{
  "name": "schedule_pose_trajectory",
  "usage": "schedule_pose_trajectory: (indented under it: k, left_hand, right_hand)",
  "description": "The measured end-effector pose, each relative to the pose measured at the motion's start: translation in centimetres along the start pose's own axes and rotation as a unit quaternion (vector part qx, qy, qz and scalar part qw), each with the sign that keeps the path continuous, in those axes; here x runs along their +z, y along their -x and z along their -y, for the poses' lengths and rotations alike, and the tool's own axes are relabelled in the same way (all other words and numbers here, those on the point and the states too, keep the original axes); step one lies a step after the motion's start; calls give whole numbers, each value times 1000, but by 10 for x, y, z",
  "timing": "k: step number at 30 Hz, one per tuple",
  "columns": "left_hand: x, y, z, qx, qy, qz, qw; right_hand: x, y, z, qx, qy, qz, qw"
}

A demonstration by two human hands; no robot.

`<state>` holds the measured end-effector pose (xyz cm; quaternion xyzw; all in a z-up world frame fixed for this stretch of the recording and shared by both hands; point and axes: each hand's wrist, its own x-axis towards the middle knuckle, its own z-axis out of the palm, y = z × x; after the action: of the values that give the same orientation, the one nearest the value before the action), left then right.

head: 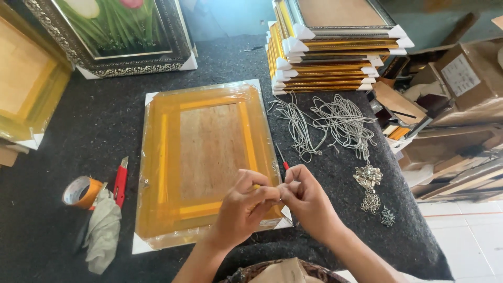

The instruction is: The person is finishing the framing process by attaching a hanging wire to the back of a picture frame and then displaying the framed artwork.

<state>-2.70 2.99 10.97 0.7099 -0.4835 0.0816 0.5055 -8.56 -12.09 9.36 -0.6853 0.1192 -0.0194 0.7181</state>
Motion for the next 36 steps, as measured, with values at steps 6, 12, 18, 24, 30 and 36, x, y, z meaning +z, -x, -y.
schedule_pose_trajectory:
  k: [6, 12, 18, 24, 30, 36]
  left_hand:
    - [3, -8, 8, -6, 13, -14, 1000]
    - [18, 9, 37, -265, 62, -93, 958]
    - [42, 49, 86, -423, 66, -101, 898]
    - [39, 47, 79, -414, -6, -112, 903]
    - [35, 42, 77, -469, 67, -106, 874]
    - [26, 26, 79, -534, 198, -45, 821]
  right_hand:
    - [-3, -8, 11, 47, 57, -39, 997]
    - [7, -30, -10, 42, 220, -69, 972]
    - [28, -60, -58, 3, 206, -86, 975]
    - [22, -60, -82, -57, 207, -67, 974]
    - [21, -62, -84, -106, 236, -51, 965]
    - [19, -63, -85, -80, 199, -46, 976]
